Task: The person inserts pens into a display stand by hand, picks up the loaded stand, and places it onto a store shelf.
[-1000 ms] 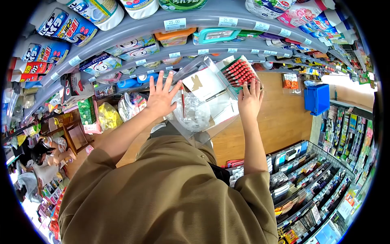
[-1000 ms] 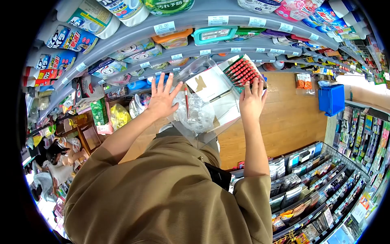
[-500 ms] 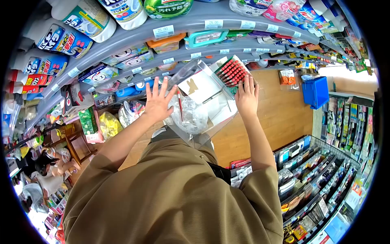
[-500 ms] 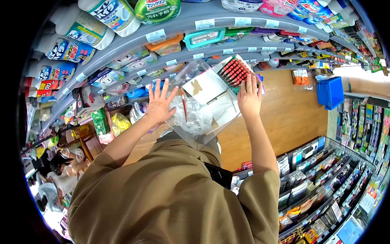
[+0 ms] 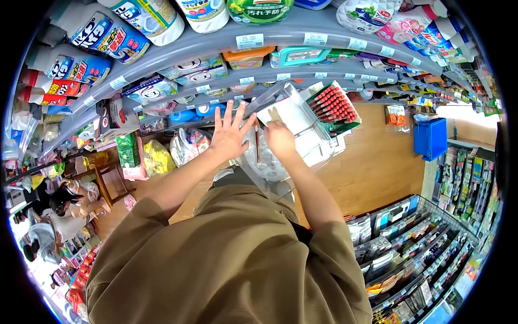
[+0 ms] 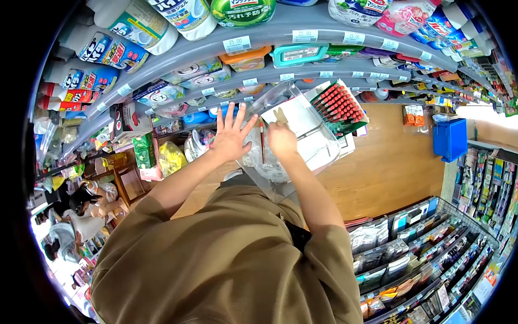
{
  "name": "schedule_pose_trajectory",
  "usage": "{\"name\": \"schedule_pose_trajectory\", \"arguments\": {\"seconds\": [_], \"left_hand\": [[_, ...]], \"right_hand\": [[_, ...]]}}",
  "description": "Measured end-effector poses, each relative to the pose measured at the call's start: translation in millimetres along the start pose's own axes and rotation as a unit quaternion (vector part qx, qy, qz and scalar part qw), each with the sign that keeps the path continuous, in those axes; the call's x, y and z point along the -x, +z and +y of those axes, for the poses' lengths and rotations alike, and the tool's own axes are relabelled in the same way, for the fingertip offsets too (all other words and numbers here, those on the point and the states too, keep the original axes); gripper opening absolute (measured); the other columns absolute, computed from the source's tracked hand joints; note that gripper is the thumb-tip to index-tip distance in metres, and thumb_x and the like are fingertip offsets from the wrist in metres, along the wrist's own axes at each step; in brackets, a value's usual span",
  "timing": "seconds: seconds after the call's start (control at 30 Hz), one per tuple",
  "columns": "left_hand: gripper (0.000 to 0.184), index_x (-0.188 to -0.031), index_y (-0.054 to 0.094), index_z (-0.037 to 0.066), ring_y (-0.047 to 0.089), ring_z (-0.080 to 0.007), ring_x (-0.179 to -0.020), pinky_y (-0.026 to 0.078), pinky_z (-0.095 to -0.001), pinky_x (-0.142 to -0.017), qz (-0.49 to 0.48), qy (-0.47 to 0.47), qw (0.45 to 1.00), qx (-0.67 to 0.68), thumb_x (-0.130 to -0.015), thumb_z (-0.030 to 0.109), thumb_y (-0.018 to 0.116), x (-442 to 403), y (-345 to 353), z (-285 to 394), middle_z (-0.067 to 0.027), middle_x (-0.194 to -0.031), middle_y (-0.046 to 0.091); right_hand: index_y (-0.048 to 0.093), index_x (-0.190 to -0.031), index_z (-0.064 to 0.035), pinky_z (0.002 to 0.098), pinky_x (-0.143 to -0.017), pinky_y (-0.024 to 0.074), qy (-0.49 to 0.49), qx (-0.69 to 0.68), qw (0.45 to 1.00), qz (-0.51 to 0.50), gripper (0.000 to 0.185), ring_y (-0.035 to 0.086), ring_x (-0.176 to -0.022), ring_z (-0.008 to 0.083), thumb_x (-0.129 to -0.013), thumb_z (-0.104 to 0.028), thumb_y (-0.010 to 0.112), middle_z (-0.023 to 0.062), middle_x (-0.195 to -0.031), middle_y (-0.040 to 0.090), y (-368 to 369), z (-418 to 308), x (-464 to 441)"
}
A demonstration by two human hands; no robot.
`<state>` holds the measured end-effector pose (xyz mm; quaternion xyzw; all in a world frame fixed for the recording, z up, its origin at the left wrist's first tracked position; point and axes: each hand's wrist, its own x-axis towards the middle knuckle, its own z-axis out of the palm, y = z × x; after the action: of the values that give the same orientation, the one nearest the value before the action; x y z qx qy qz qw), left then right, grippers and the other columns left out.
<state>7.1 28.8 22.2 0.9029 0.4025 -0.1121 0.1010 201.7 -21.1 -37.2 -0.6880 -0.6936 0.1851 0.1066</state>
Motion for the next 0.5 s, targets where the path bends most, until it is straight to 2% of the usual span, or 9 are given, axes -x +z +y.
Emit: {"name": "schedule_pose_trajectory", "arguments": {"seconds": [0.07, 0.13, 0.17, 0.33, 0.4, 0.43, 0.5], "left_hand": [[0.093, -0.163, 0.027, 0.025, 0.006, -0.0524, -0.153, 0.008, -0.073, -0.117, 0.004, 0.0, 1.0, -0.006, -0.084, 0.048, 0.07, -1, -1, 0, -0.0237, -0.168, 0.01], [0.092, -0.162, 0.027, 0.024, 0.006, -0.0527, -0.153, 0.009, -0.0728, -0.117, 0.008, 0.0, 1.0, -0.006, -0.084, 0.047, 0.07, 2, 1, -1, -0.0242, -0.168, 0.01], [0.092, -0.162, 0.028, 0.024, 0.007, -0.053, -0.152, 0.009, -0.0726, -0.117, 0.015, 0.001, 1.0, -0.002, -0.084, 0.047, 0.071, 2, 1, 0, -0.0246, -0.168, 0.01], [0.095, -0.161, 0.03, 0.026, 0.008, -0.0525, -0.152, 0.01, -0.0743, -0.116, 0.062, 0.007, 0.998, 0.013, -0.079, 0.044, 0.074, 3, 15, -3, -0.0214, -0.168, 0.014], [0.095, -0.161, 0.03, 0.025, 0.009, -0.0525, -0.152, 0.009, -0.0743, -0.116, 0.056, 0.004, 0.998, 0.016, -0.079, 0.044, 0.074, 3, 14, -5, -0.0219, -0.168, 0.014], [0.095, -0.161, 0.03, 0.025, 0.01, -0.0525, -0.152, 0.009, -0.0743, -0.116, 0.058, 0.006, 0.998, 0.014, -0.079, 0.045, 0.074, 3, 13, -4, -0.0225, -0.168, 0.014], [0.095, -0.161, 0.03, 0.025, 0.009, -0.0524, -0.152, 0.009, -0.0741, -0.116, 0.057, 0.009, 0.998, 0.01, -0.08, 0.045, 0.074, 1, 12, -4, -0.0226, -0.168, 0.013]], "right_hand": [[0.068, -0.095, -0.0034, 0.0446, -0.08, 0.0588, 0.025, -0.012, 0.999, -0.034, 0.016, 0.07, -0.099, 0.0329, -0.091, -0.015, 0.057, 0.0148, -0.103, 0.07, 31, -12, -17], [0.068, -0.103, -0.004, 0.045, -0.082, 0.0593, 0.115, -0.052, 0.989, -0.077, 0.019, 0.07, -0.104, 0.0337, -0.093, -0.015, 0.056, 0.0148, -0.111, 0.069, 47, -22, -25], [0.067, -0.111, -0.0034, 0.0443, -0.084, 0.0591, 0.123, -0.056, 0.987, -0.085, 0.024, 0.069, -0.105, 0.0345, -0.094, -0.015, 0.056, 0.0158, -0.115, 0.067, 54, -24, -27], [0.066, -0.113, -0.0014, 0.0448, -0.088, 0.0577, 0.116, -0.053, 0.99, -0.06, 0.027, 0.067, -0.107, 0.0376, -0.094, -0.018, 0.057, 0.0185, -0.113, 0.067, 66, -19, -42], [0.064, -0.113, 0.002, 0.0463, -0.086, 0.0568, 0.213, -0.109, 0.97, -0.048, 0.029, 0.068, -0.101, 0.0383, -0.091, -0.017, 0.062, 0.0214, -0.107, 0.068, 58, -18, -48], [0.064, -0.113, 0.002, 0.0463, -0.086, 0.0568, 0.215, -0.108, 0.97, -0.045, 0.029, 0.068, -0.101, 0.0383, -0.091, -0.017, 0.062, 0.0214, -0.107, 0.068, 43, -18, -48], [0.062, -0.113, 0.0016, 0.0468, -0.082, 0.056, 0.197, -0.217, 0.956, 0.015, 0.029, 0.069, -0.093, 0.0387, -0.09, -0.015, 0.067, 0.0229, -0.1, 0.069, 8, -15, -39]]}}
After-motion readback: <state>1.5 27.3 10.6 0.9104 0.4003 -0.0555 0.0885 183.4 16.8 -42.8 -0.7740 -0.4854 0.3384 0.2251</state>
